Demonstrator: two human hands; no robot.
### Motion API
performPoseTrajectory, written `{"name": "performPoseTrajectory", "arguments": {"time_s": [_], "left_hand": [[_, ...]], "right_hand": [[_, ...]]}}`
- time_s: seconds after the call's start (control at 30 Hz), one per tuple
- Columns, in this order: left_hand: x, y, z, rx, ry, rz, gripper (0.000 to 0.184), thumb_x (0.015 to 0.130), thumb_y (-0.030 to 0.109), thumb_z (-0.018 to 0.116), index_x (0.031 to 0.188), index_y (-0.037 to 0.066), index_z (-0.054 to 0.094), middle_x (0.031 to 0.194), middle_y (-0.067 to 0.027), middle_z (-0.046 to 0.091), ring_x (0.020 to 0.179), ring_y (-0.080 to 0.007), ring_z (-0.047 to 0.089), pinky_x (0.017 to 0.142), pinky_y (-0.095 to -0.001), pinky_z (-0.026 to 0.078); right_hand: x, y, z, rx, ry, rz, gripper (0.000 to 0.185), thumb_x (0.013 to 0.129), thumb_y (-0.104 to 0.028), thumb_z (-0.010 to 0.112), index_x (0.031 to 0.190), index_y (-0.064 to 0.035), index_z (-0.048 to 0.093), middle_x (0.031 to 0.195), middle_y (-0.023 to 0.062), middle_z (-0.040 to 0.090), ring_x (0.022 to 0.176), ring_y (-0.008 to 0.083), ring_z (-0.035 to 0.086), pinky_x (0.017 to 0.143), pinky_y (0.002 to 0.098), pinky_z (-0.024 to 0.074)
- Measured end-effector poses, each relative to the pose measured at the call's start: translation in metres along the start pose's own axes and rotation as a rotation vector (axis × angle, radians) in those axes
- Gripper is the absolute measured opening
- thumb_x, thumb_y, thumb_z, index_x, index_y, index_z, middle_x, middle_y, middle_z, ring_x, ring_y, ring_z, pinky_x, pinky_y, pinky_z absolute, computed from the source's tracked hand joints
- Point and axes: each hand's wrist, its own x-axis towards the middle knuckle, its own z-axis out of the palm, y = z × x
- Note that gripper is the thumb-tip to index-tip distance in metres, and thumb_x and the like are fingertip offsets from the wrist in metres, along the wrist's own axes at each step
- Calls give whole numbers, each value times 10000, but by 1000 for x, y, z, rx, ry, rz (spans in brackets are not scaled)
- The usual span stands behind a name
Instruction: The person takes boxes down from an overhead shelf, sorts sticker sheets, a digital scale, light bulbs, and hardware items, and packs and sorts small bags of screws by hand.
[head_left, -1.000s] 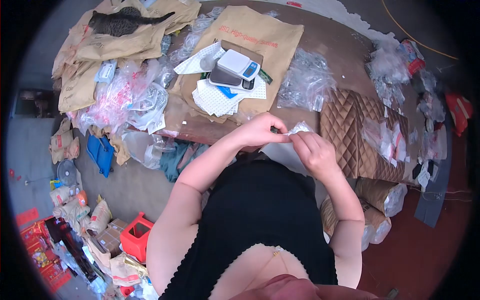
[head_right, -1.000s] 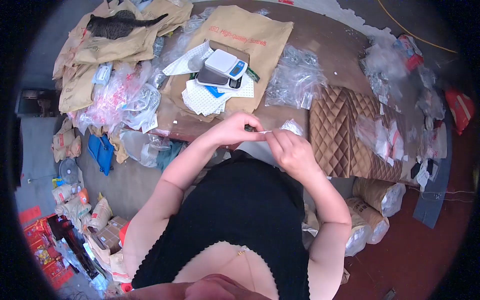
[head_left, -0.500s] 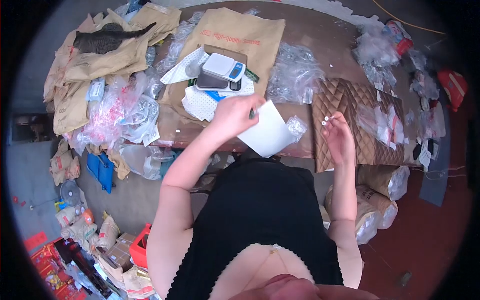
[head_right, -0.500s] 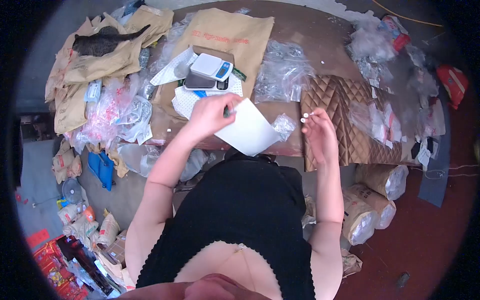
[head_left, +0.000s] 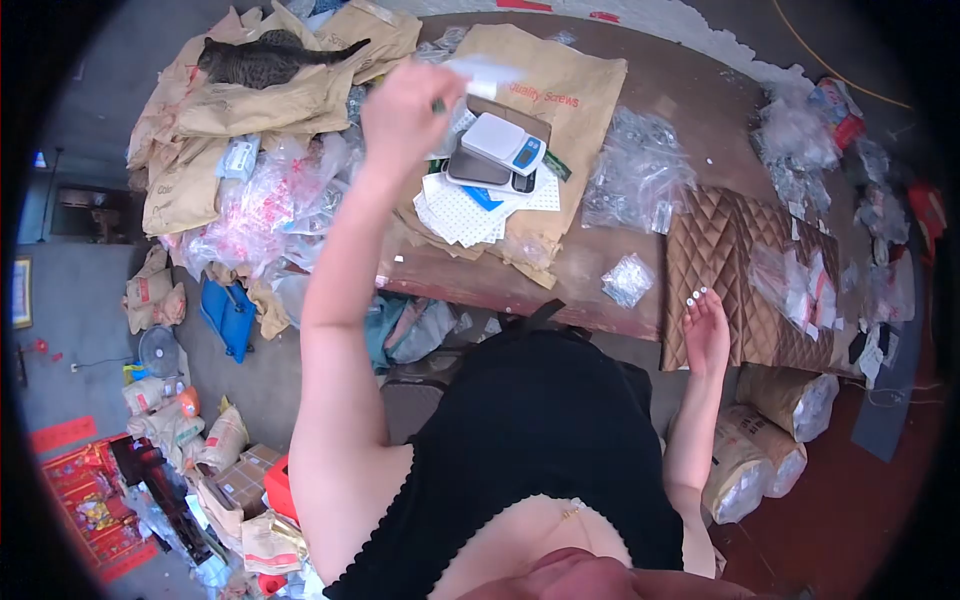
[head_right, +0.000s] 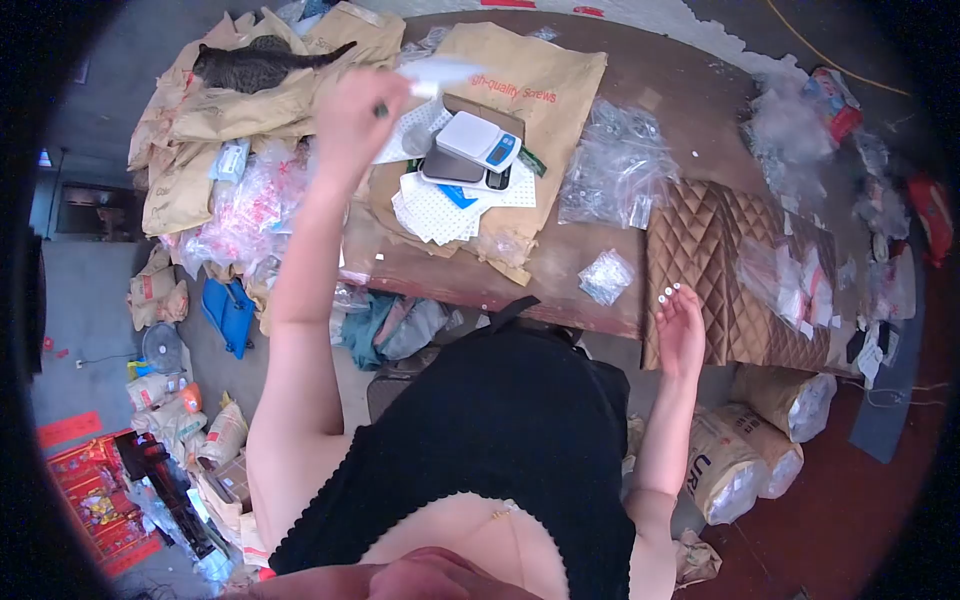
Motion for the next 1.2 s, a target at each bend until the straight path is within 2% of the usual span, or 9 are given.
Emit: {"name": "performPoseTrajectory", "arguments": {"time_s": [0.13, 0.2, 0.37, 0.47, 0.57, 0.67, 0.73, 1.0, 1.2], "left_hand": [[-119, -24, 51, 38, -234, -33, 249, 727, 31, 659, 895, 200, 732, 985, 26, 688, 987, -192, 628, 743, -335, 552], [-178, -47, 76, -4, -339, -12, 292, 693, 13, 635, 931, 155, 725, 1085, -12, 674, 1057, -214, 609, 764, -342, 556], [-216, -53, 71, 97, -499, -75, 339, 712, 5, 587, 1010, 119, 701, 1245, -45, 602, 1129, -221, 565, 783, -357, 554], [-201, -17, 54, 74, -496, -130, 564, 675, -53, 576, 1196, 158, 621, 1312, -39, 552, 1107, -248, 581, 761, -362, 557], [-206, 39, 71, -197, -459, -152, 417, 769, 2, 604, 1152, 160, 653, 1117, -58, 653, 944, -249, 649, 741, -382, 549], [-218, 101, 113, -522, -705, -321, 247, 839, 179, 657, 1082, 131, 665, 876, -73, 696, 883, -254, 683, 718, -359, 542], [-229, 129, 158, -596, -912, -338, 249, 835, 260, 667, 1042, 123, 657, 901, -63, 703, 837, -260, 683, 719, -397, 539], [-196, 219, 261, -297, -909, -300, 238, 777, 334, 733, 889, 125, 708, 852, -78, 683, 803, -283, 671, 700, -421, 531], [-205, 222, 280, -464, -860, -323, 187, 736, 272, 742, 817, 116, 678, 777, -88, 650, 771, -298, 662, 666, -425, 516]], "right_hand": [[-4, 11, -9, -15, 83, 1, 177, 954, -178, 570, 1109, -95, 583, 986, -12, 645, 888, 109, 628, 727, 238, 504], [-3, 16, -17, -20, 80, 13, 180, 955, -178, 568, 1113, -94, 585, 988, -12, 647, 884, 108, 628, 723, 238, 505], [-1, 22, -20, -71, 120, 48, 176, 933, -140, 577, 1107, -109, 583, 985, -10, 634, 882, 107, 612, 724, 232, 490], [2, 32, -18, -47, 166, 77, 243, 925, -167, 603, 1154, -85, 592, 1072, 24, 649, 948, 149, 622, 773, 274, 503], [13, 49, -29, -92, 115, 118, 261, 927, -176, 589, 1169, -80, 583, 1037, 46, 659, 934, 160, 630, 786, 302, 517], [17, 62, -36, -49, 89, 208, 255, 939, -171, 561, 1175, -74, 570, 1029, 35, 654, 926, 151, 629, 782, 295, 516], [13, 64, -30, -31, 103, 230, 241, 940, -168, 558, 1162, -75, 570, 1027, 31, 650, 927, 148, 628, 776, 291, 517], [-6, 55, -40, -145, 141, 163, 207, 945, -143, 536, 1138, -71, 549, 1008, 43, 641, 924, 140, 623, 761, 266, 517], [-17, 50, -57, -153, 203, 133, 200, 948, -130, 524, 1135, -61, 549, 1034, 52, 647, 923, 139, 624, 764, 266, 517]]}}
